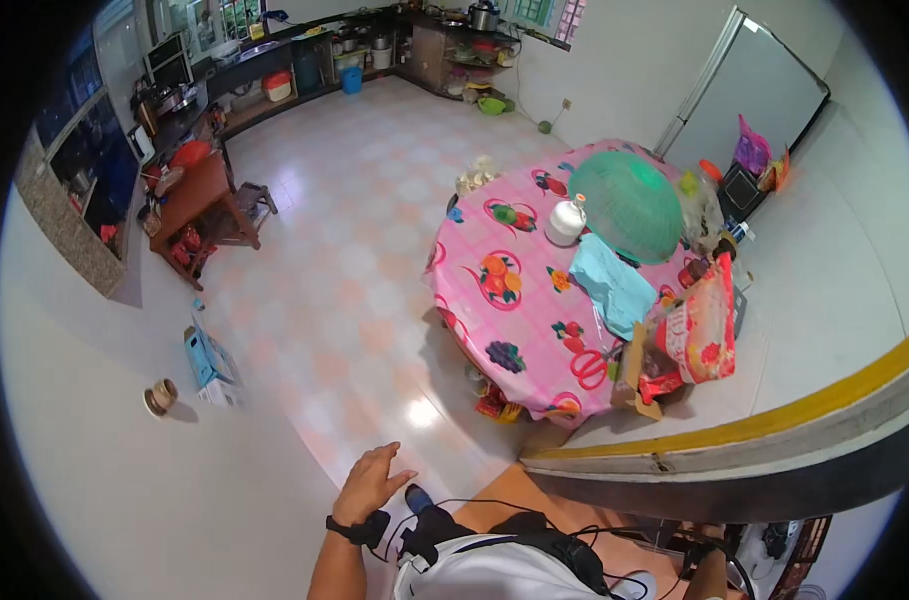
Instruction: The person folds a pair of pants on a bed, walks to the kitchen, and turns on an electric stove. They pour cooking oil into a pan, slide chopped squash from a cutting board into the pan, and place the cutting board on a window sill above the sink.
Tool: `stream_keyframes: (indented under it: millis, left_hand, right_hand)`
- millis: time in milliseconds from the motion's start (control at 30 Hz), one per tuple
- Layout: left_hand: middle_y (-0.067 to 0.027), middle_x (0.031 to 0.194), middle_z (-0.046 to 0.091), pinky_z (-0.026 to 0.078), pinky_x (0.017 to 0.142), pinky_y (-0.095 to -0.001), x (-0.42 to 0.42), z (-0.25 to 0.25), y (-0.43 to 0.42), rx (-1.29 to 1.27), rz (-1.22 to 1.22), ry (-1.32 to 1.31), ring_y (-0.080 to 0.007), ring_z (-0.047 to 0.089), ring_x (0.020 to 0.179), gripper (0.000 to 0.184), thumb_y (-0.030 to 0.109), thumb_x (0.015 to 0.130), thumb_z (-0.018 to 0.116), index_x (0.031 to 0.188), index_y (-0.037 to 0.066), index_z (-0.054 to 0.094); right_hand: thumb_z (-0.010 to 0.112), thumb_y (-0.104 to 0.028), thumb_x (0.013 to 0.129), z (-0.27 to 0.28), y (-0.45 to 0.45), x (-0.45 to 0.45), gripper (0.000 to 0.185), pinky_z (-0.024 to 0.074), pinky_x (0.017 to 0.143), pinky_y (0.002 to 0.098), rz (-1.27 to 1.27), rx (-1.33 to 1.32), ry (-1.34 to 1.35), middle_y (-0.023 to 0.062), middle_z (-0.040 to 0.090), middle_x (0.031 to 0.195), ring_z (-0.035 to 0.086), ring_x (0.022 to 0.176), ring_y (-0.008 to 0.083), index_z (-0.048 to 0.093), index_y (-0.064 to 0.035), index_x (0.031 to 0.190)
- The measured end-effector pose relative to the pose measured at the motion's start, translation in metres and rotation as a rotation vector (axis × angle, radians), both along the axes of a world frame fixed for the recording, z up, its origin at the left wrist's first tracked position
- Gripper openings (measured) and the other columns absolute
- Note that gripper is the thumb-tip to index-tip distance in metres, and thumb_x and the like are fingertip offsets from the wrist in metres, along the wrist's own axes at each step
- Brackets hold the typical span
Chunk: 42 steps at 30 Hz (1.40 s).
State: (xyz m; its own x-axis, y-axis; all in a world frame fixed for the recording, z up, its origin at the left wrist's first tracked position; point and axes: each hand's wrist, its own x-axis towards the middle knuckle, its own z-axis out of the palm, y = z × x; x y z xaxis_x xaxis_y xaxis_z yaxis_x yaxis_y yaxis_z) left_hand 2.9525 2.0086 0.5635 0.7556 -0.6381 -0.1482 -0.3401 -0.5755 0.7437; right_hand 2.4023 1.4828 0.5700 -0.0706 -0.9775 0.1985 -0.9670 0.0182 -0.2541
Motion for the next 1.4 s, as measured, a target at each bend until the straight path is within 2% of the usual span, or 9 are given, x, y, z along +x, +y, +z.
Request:
stream_keyframes:
  millis: [133, 333, 533, 633, 733, 867, 1033, 1167, 1400]
  left_hand:
    - [-0.0249, 0.127, 0.065, 0.047, 0.103, -0.0461, 0.069, 0.011, 0.018, 0.030, 0.030, 0.022, -0.0399, 0.059, 0.121, 0.064, 0.036, 0.089, 0.077, 0.136, -0.002, 0.056]
    - [-0.0230, 0.128, 0.064, 0.048, 0.102, -0.0455, 0.150, -0.002, 0.030, 0.002, 0.083, 0.067, -0.0391, 0.060, 0.120, 0.065, 0.034, 0.088, 0.078, 0.138, -0.002, 0.056]
    - [-0.0225, 0.126, 0.066, 0.049, 0.099, -0.0445, 0.253, -0.006, 0.066, 0.094, 0.274, 0.018, -0.0382, 0.063, 0.115, 0.064, 0.033, 0.087, 0.079, 0.137, -0.002, 0.057]
    - [-0.0238, 0.125, 0.066, 0.051, 0.097, -0.0447, 0.307, 0.017, 0.085, 0.172, 0.352, -0.034, -0.0381, 0.063, 0.115, 0.063, 0.029, 0.086, 0.081, 0.135, -0.004, 0.058]
    - [-0.0236, 0.120, 0.068, 0.054, 0.093, -0.0443, 0.363, 0.026, 0.106, 0.097, 0.402, -0.209, -0.0365, 0.066, 0.111, 0.063, 0.026, 0.084, 0.083, 0.133, -0.005, 0.058]
    - [-0.0241, 0.119, 0.068, 0.052, 0.095, -0.0458, 0.418, 0.021, 0.131, 0.089, 0.597, -0.141, -0.0396, 0.065, 0.111, 0.061, 0.025, 0.087, 0.081, 0.135, -0.003, 0.056]
    - [-0.0239, 0.119, 0.068, 0.051, 0.098, -0.0457, 0.503, -0.027, 0.167, 0.177, 0.744, 0.107, -0.0388, 0.064, 0.114, 0.069, 0.036, 0.085, 0.081, 0.135, -0.004, 0.055]
    - [-0.0245, 0.119, 0.068, 0.051, 0.097, -0.0461, 0.620, -0.069, 0.195, 0.171, 0.732, 0.083, -0.0397, 0.064, 0.113, 0.071, 0.040, 0.084, 0.081, 0.134, -0.004, 0.056]
    - [-0.0229, 0.119, 0.068, 0.051, 0.096, -0.0470, 0.881, -0.008, 0.160, 0.064, 0.407, -0.193, -0.0394, 0.063, 0.112, 0.067, 0.037, 0.086, 0.079, 0.134, -0.004, 0.056]
  right_hand:
    - [0.069, -0.031, 0.093, -0.034, 0.039, 0.029, 0.028, 0.0543, 0.074, 0.0409, 0.020, 0.508, 0.273, 0.0118, 0.070, 0.095, 0.067, 0.084, 0.0235, 0.065, -0.0037, 0.100]
    - [0.071, -0.031, 0.091, -0.109, 0.093, 0.155, 0.028, 0.0541, 0.071, 0.0415, 0.524, 1.105, 0.369, 0.0126, 0.071, 0.088, 0.068, 0.078, 0.0239, 0.067, -0.0029, 0.093]
    - [0.069, -0.026, 0.089, -0.129, 0.097, 0.481, 0.026, 0.0532, 0.074, 0.0443, 0.943, 1.073, -0.300, 0.0175, 0.069, 0.085, 0.068, 0.081, 0.0313, 0.065, -0.0008, 0.090]
    - [0.065, -0.013, 0.087, -0.073, 0.102, 0.675, 0.016, 0.0536, 0.071, 0.0389, 1.472, 0.791, -0.029, 0.0146, 0.065, 0.086, 0.067, 0.079, 0.0258, 0.064, 0.0019, 0.093]
    - [0.064, -0.020, 0.086, -0.040, 0.113, 0.828, 0.023, 0.0517, 0.077, 0.0461, 1.668, 0.666, -0.071, 0.0203, 0.064, 0.090, 0.063, 0.087, 0.0403, 0.063, 0.0003, 0.098]
    - [0.064, -0.022, 0.090, -0.036, 0.132, 1.002, 0.025, 0.0526, 0.083, 0.0473, 1.954, 0.483, 0.023, 0.0212, 0.066, 0.096, 0.065, 0.094, 0.0418, 0.064, 0.0001, 0.101]
    - [0.067, -0.024, 0.091, -0.001, 0.220, 1.152, 0.028, 0.0541, 0.088, 0.0475, 1.969, 0.392, 0.044, 0.0203, 0.067, 0.104, 0.067, 0.102, 0.0400, 0.063, -0.0001, 0.105]
    - [0.068, -0.023, 0.091, -0.039, 0.250, 1.243, 0.031, 0.0544, 0.088, 0.0487, 2.019, 0.451, 0.175, 0.0210, 0.066, 0.108, 0.067, 0.100, 0.0398, 0.061, -0.0015, 0.111]
    - [0.068, -0.027, 0.090, -0.052, 0.237, 1.340, 0.033, 0.0563, 0.082, 0.0498, 1.872, 0.485, 0.212, 0.0218, 0.067, 0.108, 0.068, 0.096, 0.0410, 0.060, -0.0025, 0.110]
